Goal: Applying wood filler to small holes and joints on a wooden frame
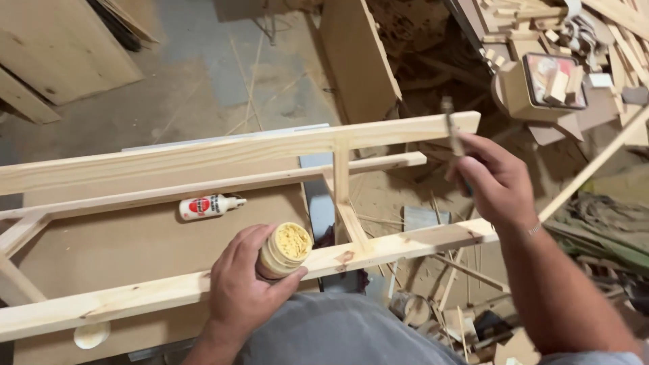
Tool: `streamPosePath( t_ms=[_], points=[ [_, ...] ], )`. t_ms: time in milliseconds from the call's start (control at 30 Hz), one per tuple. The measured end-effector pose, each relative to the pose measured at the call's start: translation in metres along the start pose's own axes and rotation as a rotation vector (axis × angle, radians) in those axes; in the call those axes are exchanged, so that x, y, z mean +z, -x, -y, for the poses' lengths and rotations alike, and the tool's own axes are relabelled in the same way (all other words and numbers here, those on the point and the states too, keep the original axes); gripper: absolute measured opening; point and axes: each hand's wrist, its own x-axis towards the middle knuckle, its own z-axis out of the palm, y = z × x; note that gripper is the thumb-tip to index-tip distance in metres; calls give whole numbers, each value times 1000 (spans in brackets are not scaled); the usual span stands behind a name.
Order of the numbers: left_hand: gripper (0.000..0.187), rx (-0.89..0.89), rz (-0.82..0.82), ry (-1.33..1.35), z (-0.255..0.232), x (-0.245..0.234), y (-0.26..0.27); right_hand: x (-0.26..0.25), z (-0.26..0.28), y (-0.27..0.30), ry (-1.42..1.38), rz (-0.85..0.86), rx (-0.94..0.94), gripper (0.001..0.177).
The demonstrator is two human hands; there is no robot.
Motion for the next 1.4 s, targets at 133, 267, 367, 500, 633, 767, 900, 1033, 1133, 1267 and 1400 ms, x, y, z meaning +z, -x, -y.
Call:
streamPosePath(
  t_ms=[133, 267, 367, 500, 633, 767, 900, 1033, 1133, 1267, 1400],
  points=[
    [78, 5, 15, 0, 3, 0, 4, -17, -21, 60, -189, -195, -4, 39],
    [85, -91, 76, 3, 8, -6, 12, -43, -54, 105, -409, -600, 127, 35],
    [90, -171, 105, 34, 6, -9, 13, -78, -56, 118, -410, -804, 159, 34],
    [86, -87, -8, 66, 5, -9, 14, -107, -65, 140, -300, -858, 147, 37],
    [87, -110, 28, -7, 7, -8, 15, -95, -64, 153, -276, -737, 122, 35],
    [86, -148, 40, 20, 5, -8, 13, -75, -83, 153, -400, -730, 133, 34],
    [81, -275, 56, 294, -5, -18, 10, -36, -91, 138, -287, -598, 108, 31],
    [81, -283, -81, 343, -5, -34, 38, 10, -66, 122, -294, -346, 57, 33],
    [79, -262, -105, 197, -8, -41, 61, 41, -45, 115, -276, -171, -38, 33],
    [72, -324, -135, 227, -17, -41, 86, 86, -3, 103, -8, 286, -66, 41],
    [68, -173, -204, 16, -28, -49, 94, 126, 42, 88, 173, 771, -497, 53]
  ],
)
